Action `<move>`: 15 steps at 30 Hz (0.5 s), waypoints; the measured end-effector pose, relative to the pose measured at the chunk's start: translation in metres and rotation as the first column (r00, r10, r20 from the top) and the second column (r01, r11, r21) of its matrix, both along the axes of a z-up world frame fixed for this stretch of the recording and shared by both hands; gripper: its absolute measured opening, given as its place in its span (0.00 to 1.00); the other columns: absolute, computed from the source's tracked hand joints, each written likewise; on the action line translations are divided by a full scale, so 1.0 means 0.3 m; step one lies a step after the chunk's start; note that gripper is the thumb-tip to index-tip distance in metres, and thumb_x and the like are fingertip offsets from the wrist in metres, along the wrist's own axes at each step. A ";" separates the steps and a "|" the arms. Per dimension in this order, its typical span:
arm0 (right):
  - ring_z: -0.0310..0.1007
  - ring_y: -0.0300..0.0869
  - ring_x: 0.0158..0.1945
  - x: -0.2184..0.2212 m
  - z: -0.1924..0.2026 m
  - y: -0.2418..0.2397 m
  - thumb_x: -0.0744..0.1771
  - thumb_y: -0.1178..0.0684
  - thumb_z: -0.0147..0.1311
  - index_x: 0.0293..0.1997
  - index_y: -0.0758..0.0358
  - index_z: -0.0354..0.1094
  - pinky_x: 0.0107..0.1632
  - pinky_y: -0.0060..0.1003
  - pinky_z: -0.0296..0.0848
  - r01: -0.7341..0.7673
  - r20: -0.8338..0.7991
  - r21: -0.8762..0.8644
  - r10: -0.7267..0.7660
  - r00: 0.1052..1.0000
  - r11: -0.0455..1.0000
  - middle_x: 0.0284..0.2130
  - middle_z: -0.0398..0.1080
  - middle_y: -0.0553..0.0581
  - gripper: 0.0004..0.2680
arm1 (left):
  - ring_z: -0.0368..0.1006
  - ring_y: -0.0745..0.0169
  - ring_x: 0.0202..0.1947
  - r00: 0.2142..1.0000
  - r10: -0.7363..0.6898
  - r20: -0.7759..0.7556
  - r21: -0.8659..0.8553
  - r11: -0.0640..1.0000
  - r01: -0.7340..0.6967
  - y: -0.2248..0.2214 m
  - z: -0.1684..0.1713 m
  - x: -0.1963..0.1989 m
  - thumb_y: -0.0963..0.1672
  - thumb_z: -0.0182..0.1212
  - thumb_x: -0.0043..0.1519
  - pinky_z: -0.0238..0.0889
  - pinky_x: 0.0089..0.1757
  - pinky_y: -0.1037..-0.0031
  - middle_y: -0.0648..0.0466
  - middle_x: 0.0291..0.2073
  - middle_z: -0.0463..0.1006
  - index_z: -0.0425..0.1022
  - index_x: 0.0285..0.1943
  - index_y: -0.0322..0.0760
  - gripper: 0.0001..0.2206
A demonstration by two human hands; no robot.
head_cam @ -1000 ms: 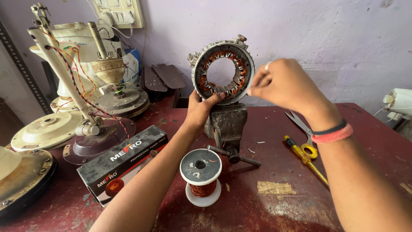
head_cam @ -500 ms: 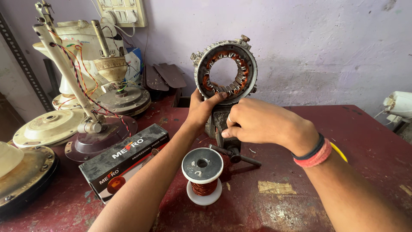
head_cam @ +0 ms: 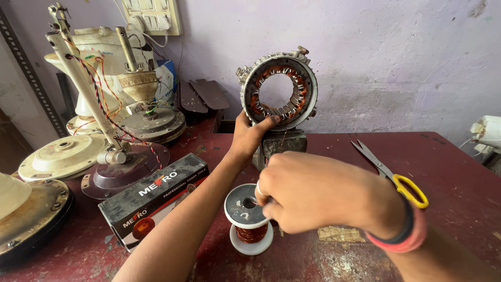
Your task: The person winds copper wire around the slots of a motor stator held in a bench vise. They repeatedly thread the wire through the stator slots, pull it taut, and adjust the stator orientation to continue winding. The process is continuous and focused on building up the coil layers.
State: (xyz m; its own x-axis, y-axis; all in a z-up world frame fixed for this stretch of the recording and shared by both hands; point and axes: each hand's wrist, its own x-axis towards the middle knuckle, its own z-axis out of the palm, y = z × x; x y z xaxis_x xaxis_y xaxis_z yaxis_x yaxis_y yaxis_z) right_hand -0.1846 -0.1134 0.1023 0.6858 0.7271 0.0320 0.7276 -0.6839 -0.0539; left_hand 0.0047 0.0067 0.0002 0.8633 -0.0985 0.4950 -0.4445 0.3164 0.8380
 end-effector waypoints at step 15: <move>0.66 0.47 0.63 0.673 -0.175 -0.370 0.58 0.51 0.70 0.73 0.56 0.55 0.64 0.43 0.57 0.203 -0.163 0.966 0.230 0.959 -0.160 0.58 0.72 0.57 0.35 | 0.78 0.53 0.49 0.990 -0.144 0.005 -0.233 0.962 0.142 -0.021 -0.015 0.036 0.38 0.70 0.51 0.72 0.52 0.63 0.45 0.52 0.79 0.64 0.61 0.29 0.28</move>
State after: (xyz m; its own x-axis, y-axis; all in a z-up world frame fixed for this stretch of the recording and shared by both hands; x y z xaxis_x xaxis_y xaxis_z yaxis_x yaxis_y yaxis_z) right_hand 0.0174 -0.2245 0.0498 0.8116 0.0106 0.5841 0.5490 0.3282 -0.7687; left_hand 0.0155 0.0005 -0.0044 0.8544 -0.1049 0.5090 -0.3712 0.5622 0.7390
